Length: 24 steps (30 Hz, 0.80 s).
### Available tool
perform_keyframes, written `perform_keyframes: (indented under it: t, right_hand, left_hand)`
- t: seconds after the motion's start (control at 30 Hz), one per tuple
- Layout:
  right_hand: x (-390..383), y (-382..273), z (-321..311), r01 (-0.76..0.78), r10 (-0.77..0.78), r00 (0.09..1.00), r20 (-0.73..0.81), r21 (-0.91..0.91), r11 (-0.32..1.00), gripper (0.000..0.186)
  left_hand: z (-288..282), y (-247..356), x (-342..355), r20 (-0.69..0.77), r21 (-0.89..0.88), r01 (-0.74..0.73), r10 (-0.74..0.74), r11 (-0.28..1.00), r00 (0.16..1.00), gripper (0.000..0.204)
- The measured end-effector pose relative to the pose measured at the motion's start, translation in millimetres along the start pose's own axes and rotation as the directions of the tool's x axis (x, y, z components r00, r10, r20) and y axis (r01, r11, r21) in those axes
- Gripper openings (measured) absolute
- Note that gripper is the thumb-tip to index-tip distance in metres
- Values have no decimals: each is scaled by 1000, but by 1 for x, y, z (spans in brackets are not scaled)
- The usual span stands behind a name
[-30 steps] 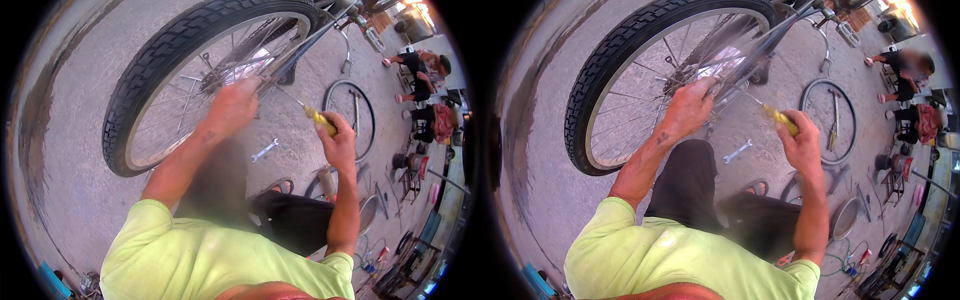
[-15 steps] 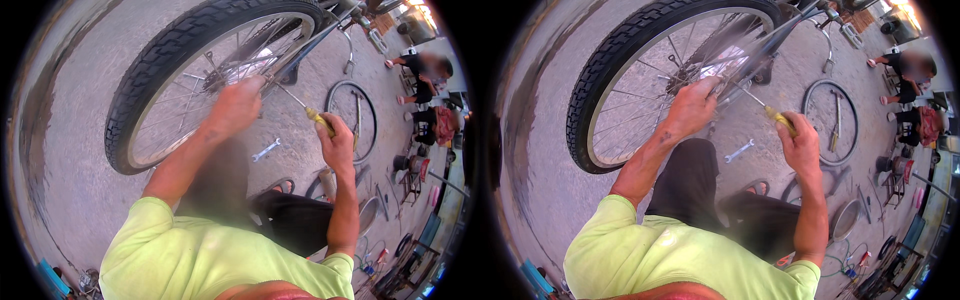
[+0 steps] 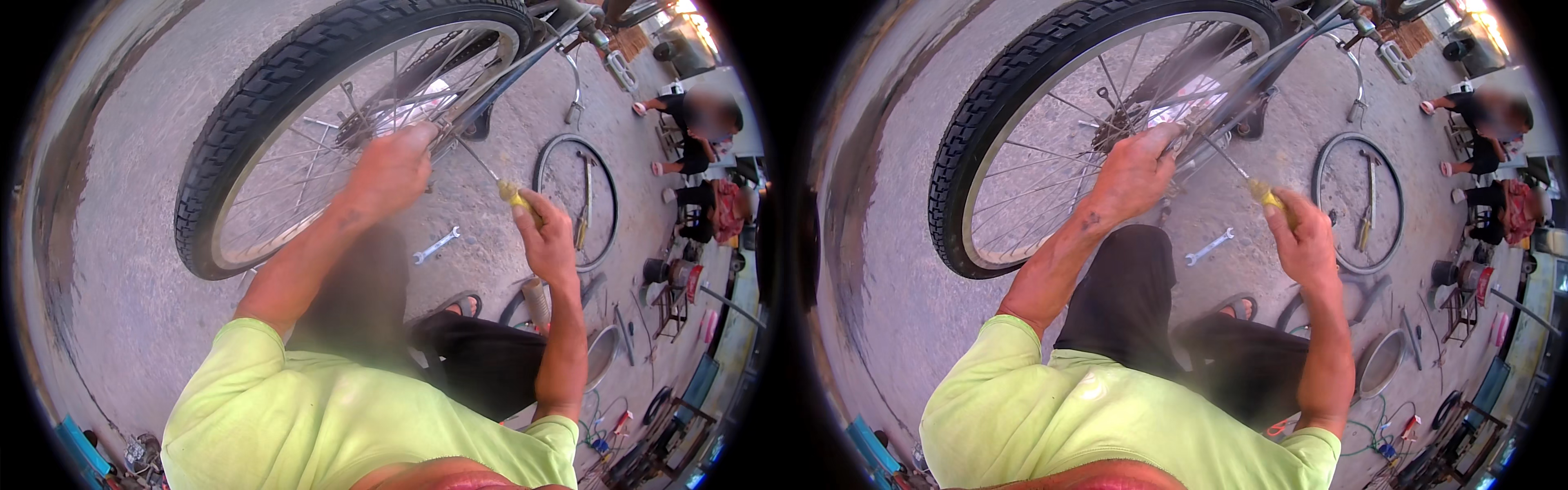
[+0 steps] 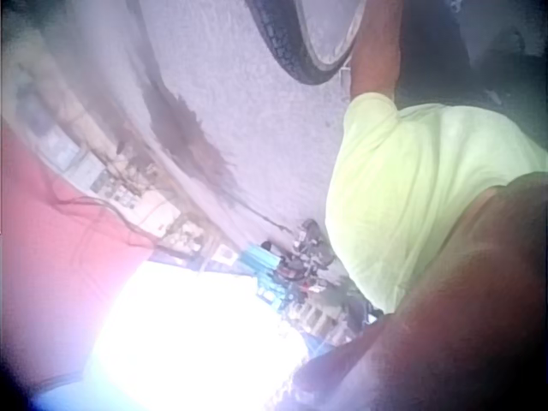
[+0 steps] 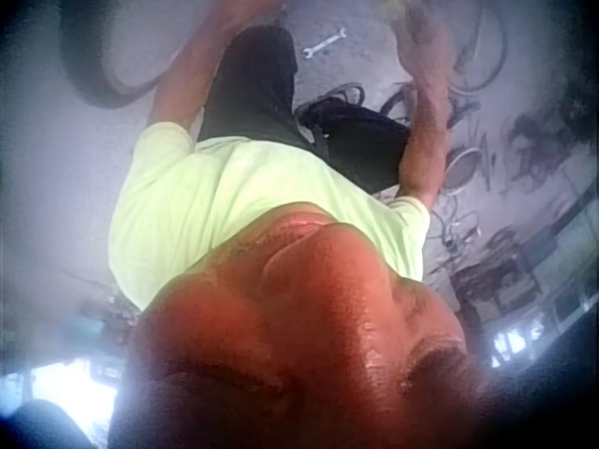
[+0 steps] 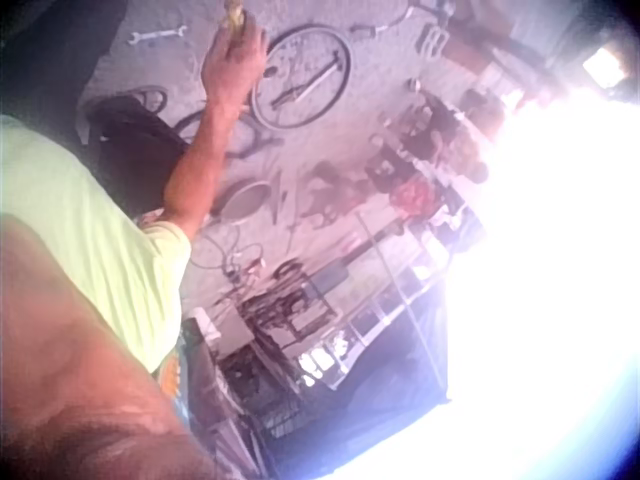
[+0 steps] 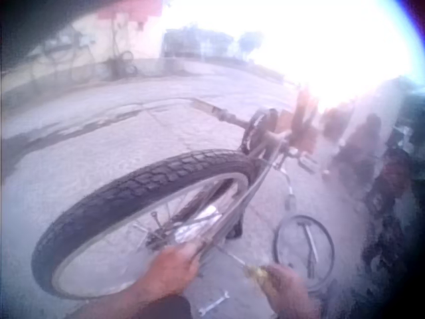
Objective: The person works on the bicycle chain and rear hub assembly by hand and using a screwdriver to adjust components while the bicycle is inverted.
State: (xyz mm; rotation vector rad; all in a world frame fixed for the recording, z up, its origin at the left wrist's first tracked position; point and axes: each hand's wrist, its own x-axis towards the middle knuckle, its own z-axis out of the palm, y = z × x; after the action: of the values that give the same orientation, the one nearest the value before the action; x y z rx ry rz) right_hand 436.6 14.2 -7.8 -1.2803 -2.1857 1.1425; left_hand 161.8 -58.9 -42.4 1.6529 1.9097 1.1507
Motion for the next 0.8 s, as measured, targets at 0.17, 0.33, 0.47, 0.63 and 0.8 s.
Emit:
perform_keyframes:
  t: [0.17, 0.33, 0.47, 0.63, 0.8]
  right_hand:
    - [4, -14, -15, -496, 352, 858, 374, 425, 757, 26]
    - [-3, 6, 6, 164, -156, 983, -98, 77, 983, 23]
    - [4, 4, 4, 202, -214, 970, -120, -105, 974, 24]
    - [12, -7, -19, -605, 413, 792, 450, 490, 628, 28]
    - [3, 9, 2, 26, -25, 1000, -8, 170, 985, 31]
  left_hand:
    - [3, -3, -2, -31, -23, -13, 13, 1000, 999, 36]
    - [-2, 3, -1, -15, -28, 15, -15, 1000, 1000, 36]
    - [-1, 0, -1, -9, -4, -19, 19, 1000, 1000, 36]
    - [0, -3, -2, -14, -4, -17, 17, 1000, 1000, 36]
    - [-4, 1, -1, 12, -8, 1, -1, 1000, 1000, 35]
